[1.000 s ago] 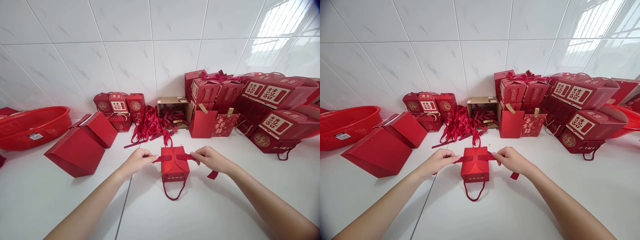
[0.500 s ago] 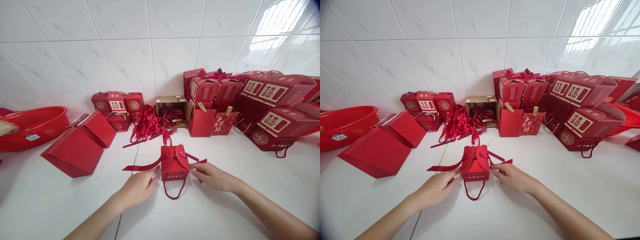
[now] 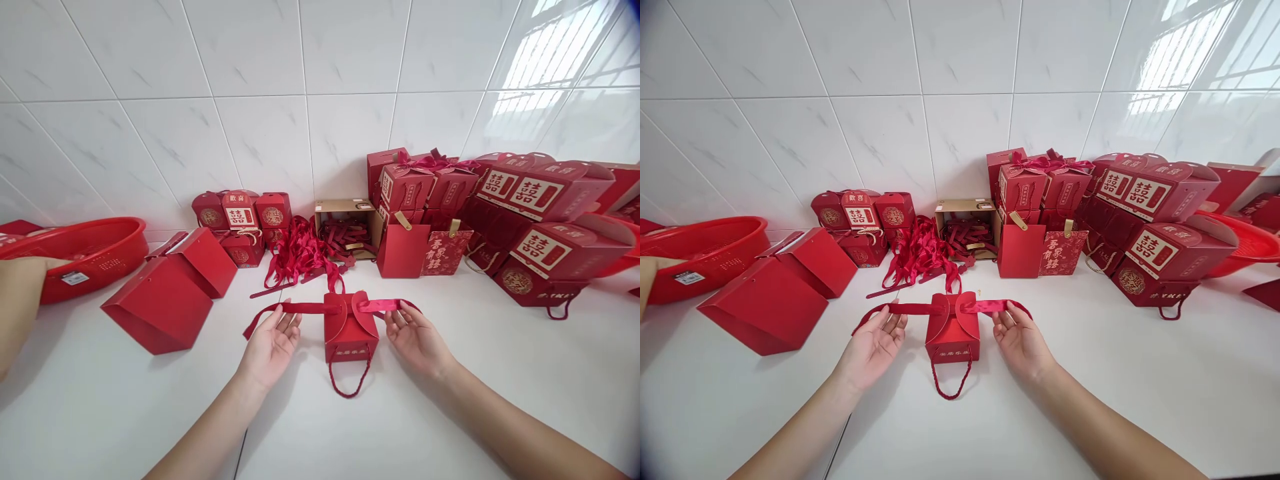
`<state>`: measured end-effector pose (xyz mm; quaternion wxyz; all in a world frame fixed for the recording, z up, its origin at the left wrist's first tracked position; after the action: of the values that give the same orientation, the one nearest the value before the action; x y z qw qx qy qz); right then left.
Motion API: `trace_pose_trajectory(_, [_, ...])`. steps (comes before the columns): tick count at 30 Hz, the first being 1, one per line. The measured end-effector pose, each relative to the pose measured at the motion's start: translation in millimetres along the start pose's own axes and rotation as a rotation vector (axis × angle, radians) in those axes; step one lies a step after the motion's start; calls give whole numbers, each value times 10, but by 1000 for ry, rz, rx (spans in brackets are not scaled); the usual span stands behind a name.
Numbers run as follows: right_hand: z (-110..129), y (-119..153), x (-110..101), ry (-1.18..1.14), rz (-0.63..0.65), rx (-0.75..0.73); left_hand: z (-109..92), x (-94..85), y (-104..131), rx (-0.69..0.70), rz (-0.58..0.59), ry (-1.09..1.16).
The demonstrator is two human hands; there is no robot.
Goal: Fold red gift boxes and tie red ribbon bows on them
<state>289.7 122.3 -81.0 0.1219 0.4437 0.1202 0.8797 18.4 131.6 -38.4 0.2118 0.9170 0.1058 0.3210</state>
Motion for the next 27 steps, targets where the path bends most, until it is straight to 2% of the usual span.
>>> trace_pose_trajectory(4, [267, 34, 15, 84, -13, -114, -187, -10, 59, 82, -20, 33])
trace_pose_trajectory(8, [653, 127, 235, 159, 43, -311, -536, 135, 146, 248, 38, 11])
trace_pose_trajectory(13, [1187, 268, 737, 292, 147, -625, -963, 530, 341, 494, 131, -81])
trace_pose_trajectory(16, [1354, 367, 1133, 461, 261, -770, -1171, 864, 514, 674, 184, -221])
trace_pose_trajectory(18, [1373, 399, 1341, 550, 320, -801, -1241, 1100, 604, 743, 234, -328])
trace_pose_trajectory(21, [1379, 439, 1553, 648, 372, -853, -1258, 1353, 638, 744, 276, -442])
trace_pose_trajectory(24, [1409, 496, 1668, 673, 394, -914, -1230, 1487, 622, 733, 307, -509])
trace_pose_trajectory(27, [1443, 555, 1738, 678, 417, -937, -1186, 1524, 611, 753, 330, -558])
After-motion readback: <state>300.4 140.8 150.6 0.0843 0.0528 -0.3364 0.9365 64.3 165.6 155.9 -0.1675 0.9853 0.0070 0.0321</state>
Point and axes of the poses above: each hand's wrist, its own y-axis away from the middle knuckle, its own x-axis out of the palm, z = x × y, the point moved 9 cm from there along -y, towards the middle knuckle, and after that the axes turned 5 degrees about -x, right-handed, at the moved point
